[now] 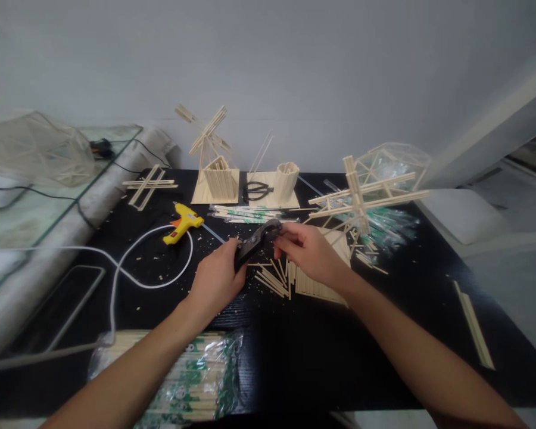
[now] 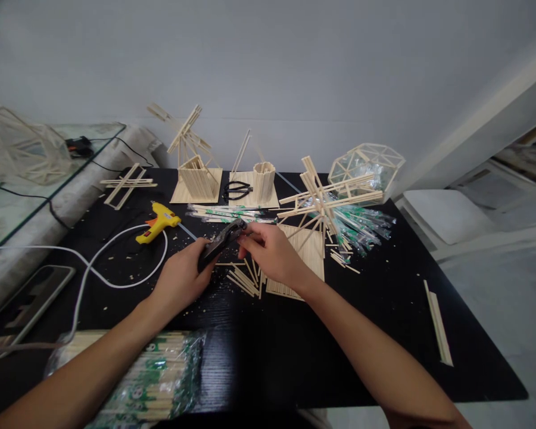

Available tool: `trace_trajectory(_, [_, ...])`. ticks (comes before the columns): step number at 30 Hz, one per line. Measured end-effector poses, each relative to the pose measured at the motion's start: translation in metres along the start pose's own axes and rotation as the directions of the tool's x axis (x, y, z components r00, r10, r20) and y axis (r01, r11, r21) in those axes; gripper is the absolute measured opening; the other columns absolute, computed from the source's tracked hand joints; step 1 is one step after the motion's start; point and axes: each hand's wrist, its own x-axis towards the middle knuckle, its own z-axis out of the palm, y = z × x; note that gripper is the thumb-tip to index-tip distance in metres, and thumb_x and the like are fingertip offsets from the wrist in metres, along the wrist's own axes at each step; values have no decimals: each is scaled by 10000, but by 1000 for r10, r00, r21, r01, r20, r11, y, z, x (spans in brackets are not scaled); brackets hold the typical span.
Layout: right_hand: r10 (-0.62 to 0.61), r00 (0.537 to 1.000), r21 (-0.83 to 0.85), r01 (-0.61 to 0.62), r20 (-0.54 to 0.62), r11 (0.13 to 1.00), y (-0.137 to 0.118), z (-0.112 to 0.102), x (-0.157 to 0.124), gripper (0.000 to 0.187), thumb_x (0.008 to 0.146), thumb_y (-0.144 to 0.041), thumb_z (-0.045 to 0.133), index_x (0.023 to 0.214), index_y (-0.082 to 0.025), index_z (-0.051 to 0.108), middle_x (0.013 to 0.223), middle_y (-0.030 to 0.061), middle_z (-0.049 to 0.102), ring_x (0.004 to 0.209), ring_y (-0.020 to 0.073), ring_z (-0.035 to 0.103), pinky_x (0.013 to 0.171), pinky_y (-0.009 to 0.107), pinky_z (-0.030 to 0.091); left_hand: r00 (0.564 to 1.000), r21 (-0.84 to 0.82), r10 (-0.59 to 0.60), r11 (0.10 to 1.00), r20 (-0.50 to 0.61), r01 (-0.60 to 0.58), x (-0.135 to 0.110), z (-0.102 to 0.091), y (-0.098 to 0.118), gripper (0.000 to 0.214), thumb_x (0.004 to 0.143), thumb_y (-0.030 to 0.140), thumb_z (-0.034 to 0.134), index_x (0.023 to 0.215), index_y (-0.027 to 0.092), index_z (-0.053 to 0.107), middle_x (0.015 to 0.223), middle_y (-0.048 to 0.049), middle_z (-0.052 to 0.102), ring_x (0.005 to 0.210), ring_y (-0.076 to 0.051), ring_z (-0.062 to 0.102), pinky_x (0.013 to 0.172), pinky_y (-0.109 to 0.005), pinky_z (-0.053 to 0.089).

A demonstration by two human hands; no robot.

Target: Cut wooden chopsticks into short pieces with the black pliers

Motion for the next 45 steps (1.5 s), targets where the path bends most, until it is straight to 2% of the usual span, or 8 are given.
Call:
trace_trajectory(8, [1, 1000, 1, -1, 2, 1000, -2, 1, -1, 129, 943, -274, 597, 886, -180, 665, 692, 19, 666, 539, 105, 463, 522, 298, 341, 999, 21, -27, 999, 31, 26, 0, -1, -1, 105, 919, 310, 505, 847, 234, 490, 684, -35, 622, 638, -246, 631, 589, -315, 319])
trace_trajectory(13, [-1, 1000, 23, 2, -7, 1000, -1, 0, -2, 167, 945, -328, 617, 969, -175, 681, 694, 21, 668, 535, 102, 458, 511, 298, 329, 998, -297, -55, 953, 33, 62, 2, -1, 1, 231, 935, 375, 508, 771, 215, 537, 665, -9, 592, 613, -182, 559, 605, -292, 361])
trace_trajectory(21, [12, 1000, 162, -15, 18, 987, -2, 2, -2, 194, 959, -264, 561, 1137, -206, 610, 720, 0, 659, 521, 96, 523, 483, 258, 417, 964, -805, -166, 531, 206, 263, 8, -2, 2, 368, 877, 516, 646, 776, 162, 641, 549, 30, 538, 449, -87, 405, 444, -225, 294])
trace_trajectory(27, [144, 988, 436, -109, -47, 893, -1, 3, 1, 166, 973, -335, 578, 945, -239, 445, 927, 60, 753, 763, 187, 732, 687, 351, 621, 967, -892, -140, 376, 211, 249, 4, -8, 6, 352, 836, 486, 731, 789, 139, 703, 539, -9, 611, 424, -67, 426, 424, -194, 291])
trace_trajectory(33, [231, 973, 509, -186, -26, 840, 10, 3, 7, 200, 940, -340, 656, 870, -216, 516, 917, 76, 744, 744, 164, 711, 666, 312, 613, 981, -981, -44, -39, 191, 190, 7, -19, 5, 205, 825, 331, 720, 873, 132, 715, 602, -30, 674, 348, -42, 374, 370, -178, 285])
trace_trajectory(37, [260, 964, 400, -264, 65, 878, 21, 5, 10, 245, 895, -362, 720, 798, -195, 571, 806, 52, 688, 636, 125, 626, 505, 245, 530, 979, -961, -144, -256, 147, 107, 15, -28, 1, 145, 736, 208, 679, 843, 122, 725, 680, -50, 706, 391, -57, 427, 394, -191, 358])
trace_trajectory(40, [251, 947, 294, -303, 202, 906, 27, 9, 10, 270, 874, -377, 741, 767, -186, 583, 695, 19, 642, 539, 100, 562, 451, 231, 467, 968, -966, -223, -252, 116, 58, 19, -29, 0, 182, 677, 140, 685, 852, 113, 726, 691, -47, 702, 426, -59, 452, 419, -187, 376])
trace_trajectory(45, [252, 930, 41, -273, 267, 961, 30, 14, 7, 181, 893, -299, 701, 795, -183, 602, 650, 10, 637, 528, 125, 586, 502, 269, 467, 947, -1000, -321, -9, -24, -28, 16, -23, 3, 151, 737, 188, 792, 837, 135, 692, 653, 3, 642, 464, -67, 485, 468, -199, 389])
